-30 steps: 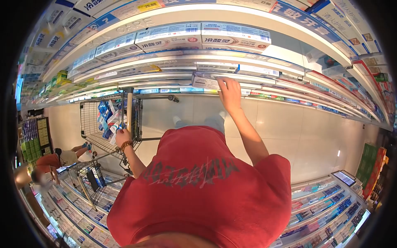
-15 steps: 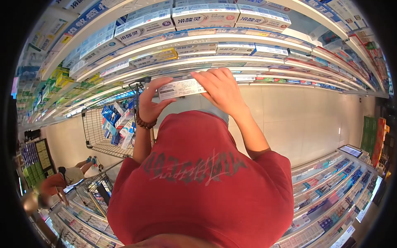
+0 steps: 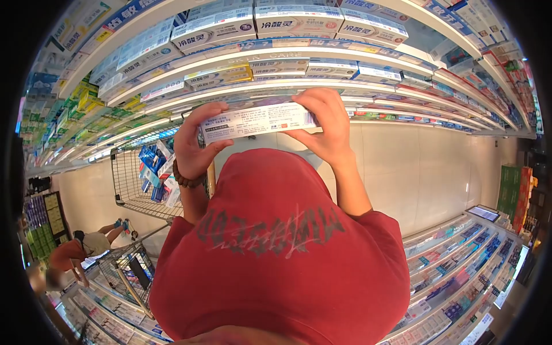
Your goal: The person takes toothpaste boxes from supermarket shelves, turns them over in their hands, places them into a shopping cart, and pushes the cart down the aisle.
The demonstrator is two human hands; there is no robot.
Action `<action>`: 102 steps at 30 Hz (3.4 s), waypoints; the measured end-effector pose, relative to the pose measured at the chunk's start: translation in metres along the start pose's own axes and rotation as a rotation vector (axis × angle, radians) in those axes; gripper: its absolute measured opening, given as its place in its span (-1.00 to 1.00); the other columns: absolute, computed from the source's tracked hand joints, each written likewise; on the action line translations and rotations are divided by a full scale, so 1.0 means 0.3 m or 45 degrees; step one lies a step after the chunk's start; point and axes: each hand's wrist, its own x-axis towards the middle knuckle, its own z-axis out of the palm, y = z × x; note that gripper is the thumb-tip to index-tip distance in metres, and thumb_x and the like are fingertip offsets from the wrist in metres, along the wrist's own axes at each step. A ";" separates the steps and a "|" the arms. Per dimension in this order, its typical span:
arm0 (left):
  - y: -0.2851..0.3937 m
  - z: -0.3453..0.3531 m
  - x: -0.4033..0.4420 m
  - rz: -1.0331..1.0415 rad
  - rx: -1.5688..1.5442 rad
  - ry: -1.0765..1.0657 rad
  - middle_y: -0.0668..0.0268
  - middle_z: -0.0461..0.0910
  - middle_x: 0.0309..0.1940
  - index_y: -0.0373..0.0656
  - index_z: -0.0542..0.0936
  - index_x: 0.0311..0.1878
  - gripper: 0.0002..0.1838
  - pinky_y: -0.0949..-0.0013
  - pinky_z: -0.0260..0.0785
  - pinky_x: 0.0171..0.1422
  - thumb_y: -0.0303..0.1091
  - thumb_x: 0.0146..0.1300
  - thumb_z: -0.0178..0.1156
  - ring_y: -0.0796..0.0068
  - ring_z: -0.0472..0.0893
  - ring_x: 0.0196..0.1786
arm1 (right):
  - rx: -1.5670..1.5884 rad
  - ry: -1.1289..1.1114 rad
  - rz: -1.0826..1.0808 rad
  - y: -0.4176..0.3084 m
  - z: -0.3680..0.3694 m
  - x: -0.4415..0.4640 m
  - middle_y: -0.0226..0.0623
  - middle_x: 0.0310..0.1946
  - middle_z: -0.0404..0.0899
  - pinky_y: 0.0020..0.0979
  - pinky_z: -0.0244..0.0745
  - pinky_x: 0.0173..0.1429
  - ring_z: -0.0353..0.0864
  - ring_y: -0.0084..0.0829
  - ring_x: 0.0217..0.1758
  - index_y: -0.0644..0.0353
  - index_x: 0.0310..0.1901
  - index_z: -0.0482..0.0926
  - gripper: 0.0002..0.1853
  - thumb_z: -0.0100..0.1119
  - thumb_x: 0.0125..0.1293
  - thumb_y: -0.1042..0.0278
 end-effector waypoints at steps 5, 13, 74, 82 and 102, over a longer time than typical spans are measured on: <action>-0.005 0.056 0.011 -0.035 -0.032 0.007 0.03 0.58 0.15 -0.26 0.49 0.19 -0.35 0.22 0.40 0.31 -0.54 -0.02 0.50 0.18 0.56 0.25 | -0.060 -0.076 0.012 0.023 -0.065 0.012 -0.26 -0.08 0.57 -0.25 0.47 0.00 0.55 -0.20 0.01 0.16 0.00 0.60 -0.38 0.65 -0.18 0.30; -0.023 0.133 0.042 -0.032 -0.158 0.051 0.03 0.55 0.19 -0.27 0.47 0.19 -0.36 0.22 0.39 0.33 -0.56 -0.01 0.49 0.19 0.54 0.27 | 0.097 0.008 0.149 0.045 -0.118 0.014 -0.21 -0.03 0.54 -0.27 0.51 0.04 0.54 -0.22 0.08 0.20 0.01 0.58 -0.35 0.67 -0.19 0.35; -0.301 0.258 0.014 -1.225 -1.582 0.283 0.06 0.71 -0.14 -0.36 0.53 0.21 -0.29 0.54 0.40 -0.66 0.18 0.51 -0.21 0.34 0.75 -0.38 | 1.673 -0.392 2.181 0.275 -0.073 -0.077 -0.31 -0.55 0.60 -0.63 -0.11 -0.80 0.08 -0.67 -0.89 0.19 0.01 0.52 -0.53 -0.37 0.61 0.02; -0.259 0.263 0.004 -1.104 -1.451 0.081 0.07 0.72 -0.27 -0.37 0.51 0.18 0.11 0.52 0.37 -0.70 0.62 0.28 -0.45 0.34 0.70 -0.50 | 1.623 -0.293 1.730 0.311 -0.018 -0.056 -0.35 -0.64 0.50 -0.58 -0.09 -0.80 0.10 -0.63 -0.88 0.18 -0.05 0.49 -0.48 -0.38 0.62 -0.10; -0.200 0.405 0.046 -1.085 -1.927 -0.332 -0.20 0.49 0.11 -0.36 0.10 0.50 -0.03 0.00 0.67 -0.13 0.16 0.22 0.11 -0.25 0.62 0.05 | 1.074 -0.437 1.291 0.242 0.004 0.144 -0.60 -0.76 0.37 -0.65 0.08 -0.69 0.27 -0.78 -0.76 0.11 -0.25 0.57 -0.70 0.14 0.44 0.04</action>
